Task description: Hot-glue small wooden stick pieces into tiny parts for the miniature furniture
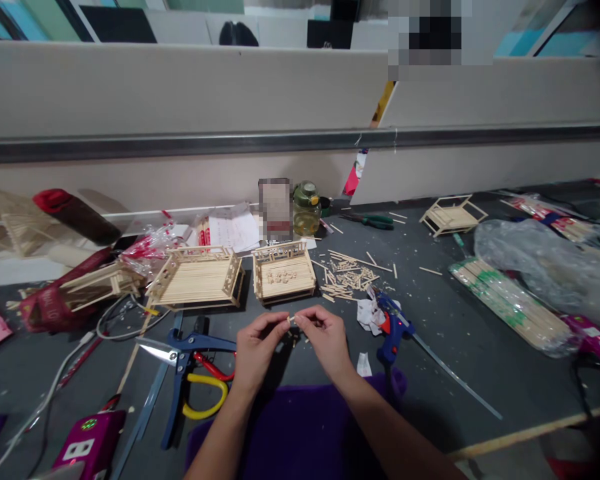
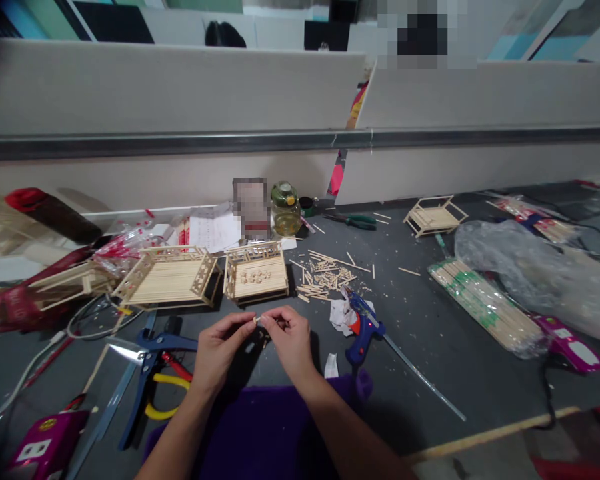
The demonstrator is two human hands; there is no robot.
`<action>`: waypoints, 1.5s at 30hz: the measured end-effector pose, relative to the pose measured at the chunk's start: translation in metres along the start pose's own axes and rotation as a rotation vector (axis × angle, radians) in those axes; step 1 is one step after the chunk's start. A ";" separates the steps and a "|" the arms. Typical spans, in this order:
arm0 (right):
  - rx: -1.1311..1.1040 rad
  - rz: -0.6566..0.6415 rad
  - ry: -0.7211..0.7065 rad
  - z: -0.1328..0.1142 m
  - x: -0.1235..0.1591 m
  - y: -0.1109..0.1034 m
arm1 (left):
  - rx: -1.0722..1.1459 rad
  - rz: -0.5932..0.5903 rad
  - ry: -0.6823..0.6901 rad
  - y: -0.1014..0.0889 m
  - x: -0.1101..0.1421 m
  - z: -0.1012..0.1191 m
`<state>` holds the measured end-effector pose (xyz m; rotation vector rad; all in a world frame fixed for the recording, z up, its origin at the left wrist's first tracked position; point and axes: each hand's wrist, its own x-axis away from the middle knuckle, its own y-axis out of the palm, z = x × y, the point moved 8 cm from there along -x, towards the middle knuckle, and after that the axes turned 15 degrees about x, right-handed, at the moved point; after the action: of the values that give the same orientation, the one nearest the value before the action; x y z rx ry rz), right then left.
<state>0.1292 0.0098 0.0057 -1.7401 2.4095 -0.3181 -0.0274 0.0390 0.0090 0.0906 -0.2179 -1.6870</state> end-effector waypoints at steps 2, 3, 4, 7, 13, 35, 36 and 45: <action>0.000 0.000 -0.001 0.000 0.000 0.000 | -0.007 0.005 0.007 0.000 0.000 0.000; -0.002 -0.002 -0.003 0.001 0.000 0.001 | -0.013 0.008 0.011 0.000 0.000 0.000; -0.003 -0.006 -0.003 0.001 0.001 0.001 | -0.019 0.010 0.015 -0.001 0.000 0.000; -0.007 -0.012 0.001 0.000 0.001 0.002 | -0.030 0.020 0.021 -0.002 0.000 0.000; -0.046 -0.014 0.020 0.000 0.002 0.002 | -0.019 0.027 0.022 -0.002 0.000 0.002; 1.080 -0.303 -0.230 0.006 0.003 -0.012 | -0.078 -0.051 0.173 0.000 -0.001 0.016; 1.094 -0.316 -0.238 0.006 0.004 -0.009 | -0.081 -0.051 0.175 0.000 -0.001 0.016; 1.111 -0.344 -0.354 -0.002 0.011 0.000 | -0.081 -0.079 0.183 0.003 0.000 0.018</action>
<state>0.1252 -0.0004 0.0077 -1.4245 1.2134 -1.0303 -0.0280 0.0406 0.0267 0.1936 -0.0089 -1.7526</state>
